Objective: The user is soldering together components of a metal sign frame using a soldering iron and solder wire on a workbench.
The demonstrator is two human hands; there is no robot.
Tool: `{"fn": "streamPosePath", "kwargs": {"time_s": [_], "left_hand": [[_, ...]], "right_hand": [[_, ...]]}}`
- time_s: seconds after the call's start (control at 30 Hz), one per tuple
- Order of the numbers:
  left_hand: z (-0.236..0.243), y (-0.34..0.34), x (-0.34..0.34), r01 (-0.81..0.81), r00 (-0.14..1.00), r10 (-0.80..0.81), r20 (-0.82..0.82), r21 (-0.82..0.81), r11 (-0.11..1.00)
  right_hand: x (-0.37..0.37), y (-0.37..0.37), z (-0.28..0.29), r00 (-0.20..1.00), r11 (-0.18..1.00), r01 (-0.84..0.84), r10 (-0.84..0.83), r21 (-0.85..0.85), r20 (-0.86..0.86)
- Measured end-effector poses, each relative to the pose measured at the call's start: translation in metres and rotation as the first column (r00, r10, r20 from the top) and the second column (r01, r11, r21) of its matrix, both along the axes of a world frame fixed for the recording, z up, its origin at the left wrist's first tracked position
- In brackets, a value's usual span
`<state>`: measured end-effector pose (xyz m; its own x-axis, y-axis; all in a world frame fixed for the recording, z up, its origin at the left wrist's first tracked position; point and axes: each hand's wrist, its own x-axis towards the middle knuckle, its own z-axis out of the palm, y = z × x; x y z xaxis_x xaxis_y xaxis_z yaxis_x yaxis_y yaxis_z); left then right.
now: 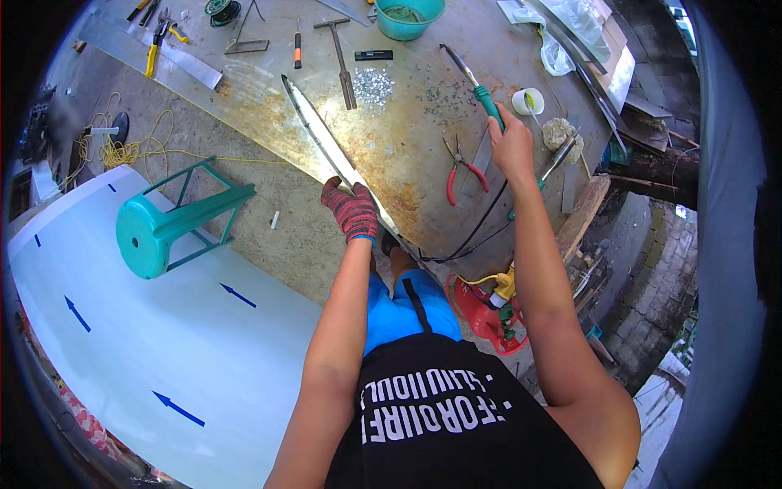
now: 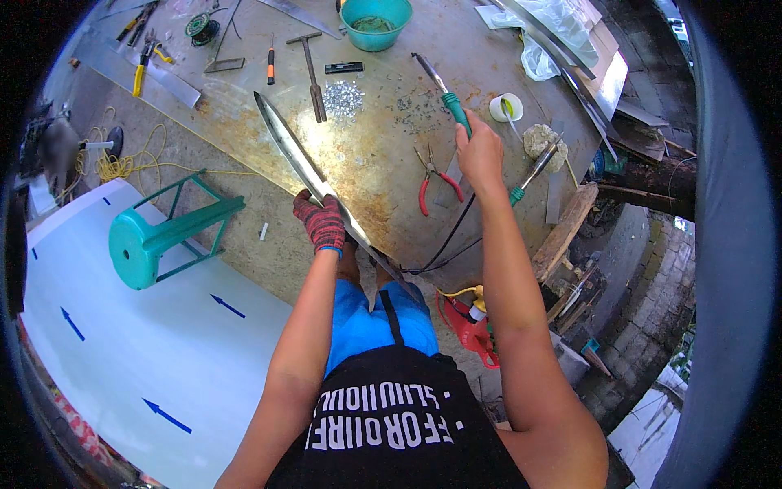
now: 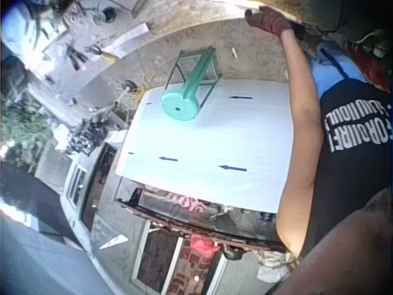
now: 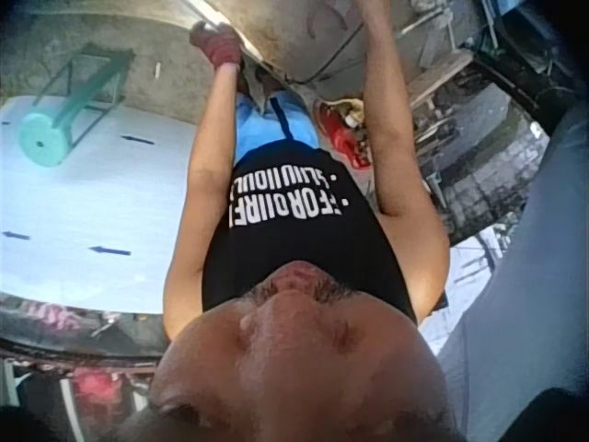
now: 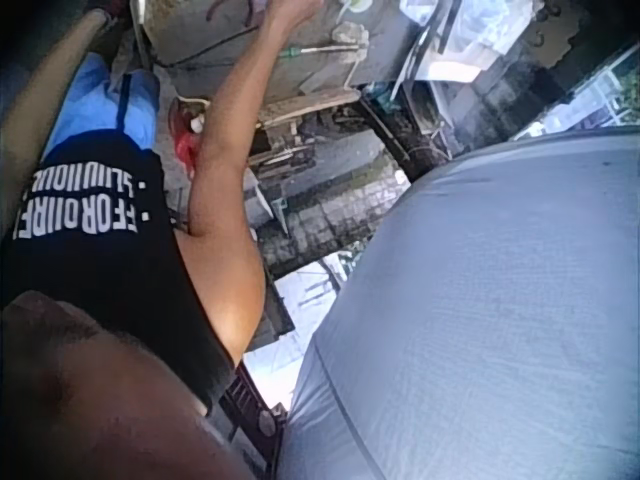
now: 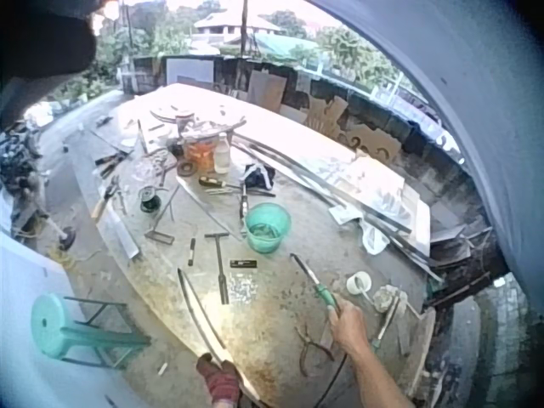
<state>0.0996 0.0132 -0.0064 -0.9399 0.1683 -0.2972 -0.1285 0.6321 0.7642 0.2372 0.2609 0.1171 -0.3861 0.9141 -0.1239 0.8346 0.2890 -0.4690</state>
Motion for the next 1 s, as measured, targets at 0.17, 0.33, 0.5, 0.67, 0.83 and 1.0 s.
{"fn": "streamPosePath", "kwargs": {"time_s": [0.17,0.33,0.5,0.67,0.83,1.0], "left_hand": [[0.004,0.003,0.001,0.021,1.0,-0.021,-0.012,-0.014,1.0],[0.004,0.002,0.0,0.003,1.0,-0.003,-0.004,0.004,1.0],[-0.001,0.0,0.0,0.014,1.0,-0.013,-0.024,0.015,1.0],[-0.001,0.0,0.001,0.006,1.0,-0.006,-0.021,0.006,1.0],[0.001,0.001,0.0,0.015,0.999,-0.015,-0.036,-0.009,1.0],[0.003,0.002,0.0,0.01,1.0,-0.011,-0.019,-0.024,1.0]], "right_hand": [[0.01,0.005,-0.008,0.998,1.0,0.023,-0.022,0.015,-0.063],[0.012,0.005,-0.006,0.999,0.998,0.043,-0.044,-0.036,-0.03],[0.016,0.007,-0.008,0.997,0.999,0.038,-0.04,-0.031,-0.073],[0.019,0.01,-0.01,0.996,0.996,0.054,-0.059,-0.064,-0.072],[0.022,0.013,-0.014,0.994,0.993,0.071,-0.077,-0.09,-0.071],[0.029,0.017,-0.023,0.983,0.993,0.058,-0.074,-0.099,-0.17]]}}
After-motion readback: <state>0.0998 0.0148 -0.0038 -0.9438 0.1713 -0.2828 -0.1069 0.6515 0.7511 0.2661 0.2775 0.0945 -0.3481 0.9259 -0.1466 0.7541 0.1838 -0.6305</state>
